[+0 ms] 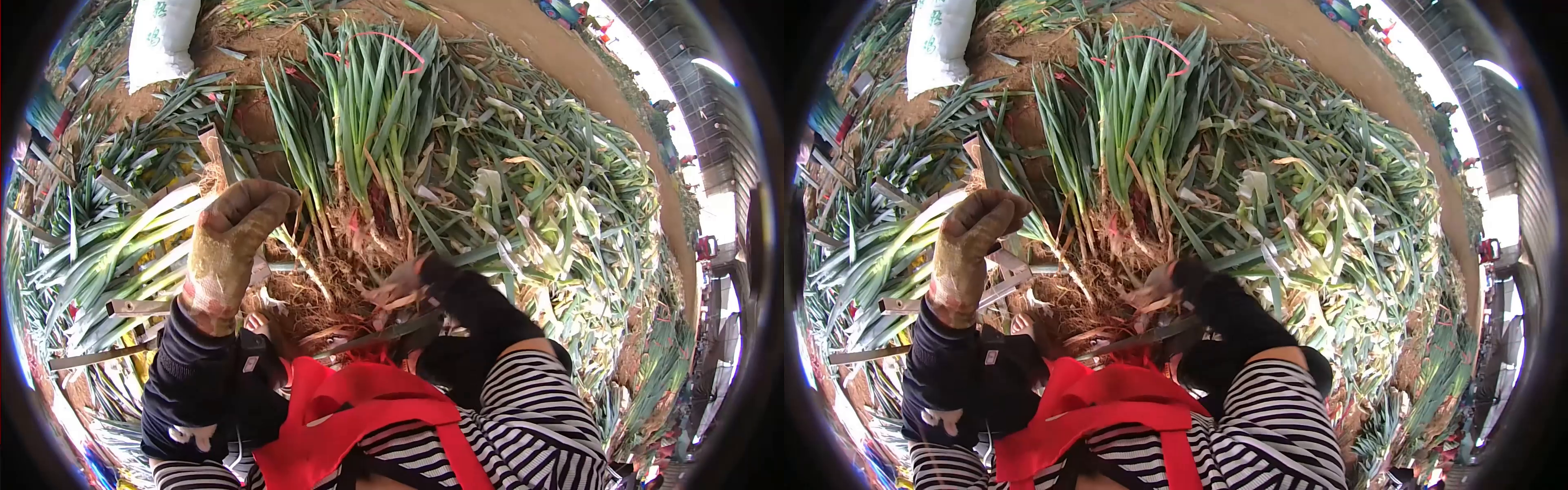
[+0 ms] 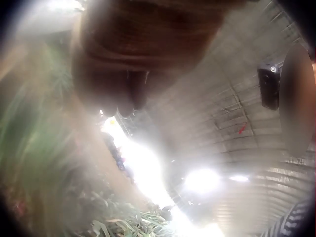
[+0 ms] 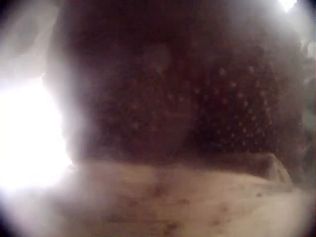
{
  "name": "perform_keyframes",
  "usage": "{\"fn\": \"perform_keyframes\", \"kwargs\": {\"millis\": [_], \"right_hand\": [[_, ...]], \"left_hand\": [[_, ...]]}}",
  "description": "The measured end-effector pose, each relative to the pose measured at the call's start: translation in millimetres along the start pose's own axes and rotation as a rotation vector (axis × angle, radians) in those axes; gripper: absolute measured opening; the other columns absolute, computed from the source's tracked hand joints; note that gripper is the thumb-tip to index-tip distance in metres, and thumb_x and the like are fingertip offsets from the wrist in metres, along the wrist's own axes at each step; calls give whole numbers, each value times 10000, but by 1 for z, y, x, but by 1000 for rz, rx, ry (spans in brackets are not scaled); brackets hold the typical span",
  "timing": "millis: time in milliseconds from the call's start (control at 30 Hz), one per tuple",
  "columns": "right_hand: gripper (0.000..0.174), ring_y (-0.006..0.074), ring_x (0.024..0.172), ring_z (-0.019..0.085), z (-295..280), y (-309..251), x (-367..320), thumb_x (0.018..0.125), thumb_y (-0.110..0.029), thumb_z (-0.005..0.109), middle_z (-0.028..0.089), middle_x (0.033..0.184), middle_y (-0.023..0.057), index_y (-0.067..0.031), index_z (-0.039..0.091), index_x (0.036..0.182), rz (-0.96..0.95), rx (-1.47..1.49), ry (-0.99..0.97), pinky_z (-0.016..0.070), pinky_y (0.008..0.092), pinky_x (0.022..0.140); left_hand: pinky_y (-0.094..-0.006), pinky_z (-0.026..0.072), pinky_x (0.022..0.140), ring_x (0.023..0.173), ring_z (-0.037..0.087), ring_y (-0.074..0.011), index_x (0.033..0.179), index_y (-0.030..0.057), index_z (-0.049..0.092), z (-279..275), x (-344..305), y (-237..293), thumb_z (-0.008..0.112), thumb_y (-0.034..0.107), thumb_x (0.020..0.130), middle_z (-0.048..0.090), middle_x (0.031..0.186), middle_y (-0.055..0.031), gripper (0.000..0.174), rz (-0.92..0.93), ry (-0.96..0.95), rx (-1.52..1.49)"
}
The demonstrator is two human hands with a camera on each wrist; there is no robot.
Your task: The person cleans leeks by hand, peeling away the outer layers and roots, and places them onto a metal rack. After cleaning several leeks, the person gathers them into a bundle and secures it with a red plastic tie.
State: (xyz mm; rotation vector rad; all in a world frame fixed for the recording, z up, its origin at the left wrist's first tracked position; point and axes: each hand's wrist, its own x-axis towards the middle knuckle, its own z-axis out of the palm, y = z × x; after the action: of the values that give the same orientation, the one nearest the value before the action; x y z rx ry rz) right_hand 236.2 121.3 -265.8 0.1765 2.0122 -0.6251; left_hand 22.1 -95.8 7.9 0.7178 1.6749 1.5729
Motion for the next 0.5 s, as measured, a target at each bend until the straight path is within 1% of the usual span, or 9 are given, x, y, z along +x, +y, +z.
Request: {"fn": "perform_keyframes", "kwargs": {"millis": [67, 100, 167, 233, 267, 300, 333, 433, 500], "right_hand": [[475, 290, 772, 618, -29, 39, -61, 844, -474, 570, 659, 882, 178, -101, 640, 1130, 219, 409, 189, 475, 415, 712], [631, 308, 870, 621, -55, 59, -104, 796, -550, 601, 641, 980, 195, -105, 549, 1240, 142, 105, 231, 486, 392, 779], [824, 365, 1038, 581, -70, 137, -184, 679, -577, 689, 579, 1181, 163, -118, 451, 1321, 156, -343, 674, 477, 396, 885], [709, 355, 1063, 582, -97, 145, -274, 785, -521, 605, 564, 1212, 181, -78, 452, 1316, 968, -97, 997, 470, 430, 897], [655, 350, 1075, 582, -111, 147, -319, 838, -493, 563, 557, 1227, 189, -57, 453, 1314, 1305, 89, 1142, 467, 447, 903], [688, 382, 1069, 577, -119, 153, -353, 815, -484, 607, 568, 1195, 219, -54, 429, 1321, 1386, -79, 1142, 474, 475, 883], [675, 382, 1067, 578, -117, 152, -366, 798, -485, 628, 577, 1177, 227, -53, 460, 1288, 1469, -332, 1438, 473, 481, 870], [632, 366, 1074, 576, -141, 103, -375, 777, -476, 653, 590, 1166, 217, -61, 520, 1234, 1519, -179, 1341, 458, 452, 890], [535, 346, 1043, 587, -140, 120, -342, 784, -446, 647, 618, 1113, 185, -84, 571, 1171, 1191, -236, 1647, 453, 423, 883]], "left_hand": [[-254, 451, 861, 945, 593, -120, 1045, -5, 606, -1, -1, -4, 590, 138, 901, 654, 991, -61, 204, 54, -53, -34], [-258, 457, 870, 962, 596, -126, 1052, -4, 598, -4, -1, -5, 589, 125, 901, 653, 1001, -70, 199, 50, -69, -3], [-260, 458, 879, 969, 600, -131, 1051, -8, 596, -5, -3, -6, 588, 114, 899, 654, 1003, -76, 195, 59, -64, -29], [-264, 460, 900, 981, 613, -151, 1054, -24, 592, -5, -6, 0, 601, 87, 884, 660, 1005, -92, 204, 48, -2, -59], [-293, 454, 880, 926, 603, -136, 1008, 15, 629, -8, -6, -3, 551, 196, 922, 665, 965, -51, 215, 147, 25, -37], [-295, 456, 882, 926, 607, -140, 1008, 12, 630, -11, -7, 2, 551, 195, 922, 666, 960, -57, 217, 155, 45, 1], [-297, 458, 885, 925, 611, -143, 1007, 9, 630, -15, -7, 8, 550, 195, 923, 667, 956, -62, 219, 165, 67, 41], [-301, 462, 894, 924, 620, -156, 999, 0, 635, -22, -4, 7, 550, 191, 923, 663, 962, -72, 223, 157, 120, -6], [-298, 471, 891, 935, 624, -163, 1004, -10, 632, -23, -3, 4, 535, 178, 928, 656, 959, -69, 225, 176, 139, -44]]}}
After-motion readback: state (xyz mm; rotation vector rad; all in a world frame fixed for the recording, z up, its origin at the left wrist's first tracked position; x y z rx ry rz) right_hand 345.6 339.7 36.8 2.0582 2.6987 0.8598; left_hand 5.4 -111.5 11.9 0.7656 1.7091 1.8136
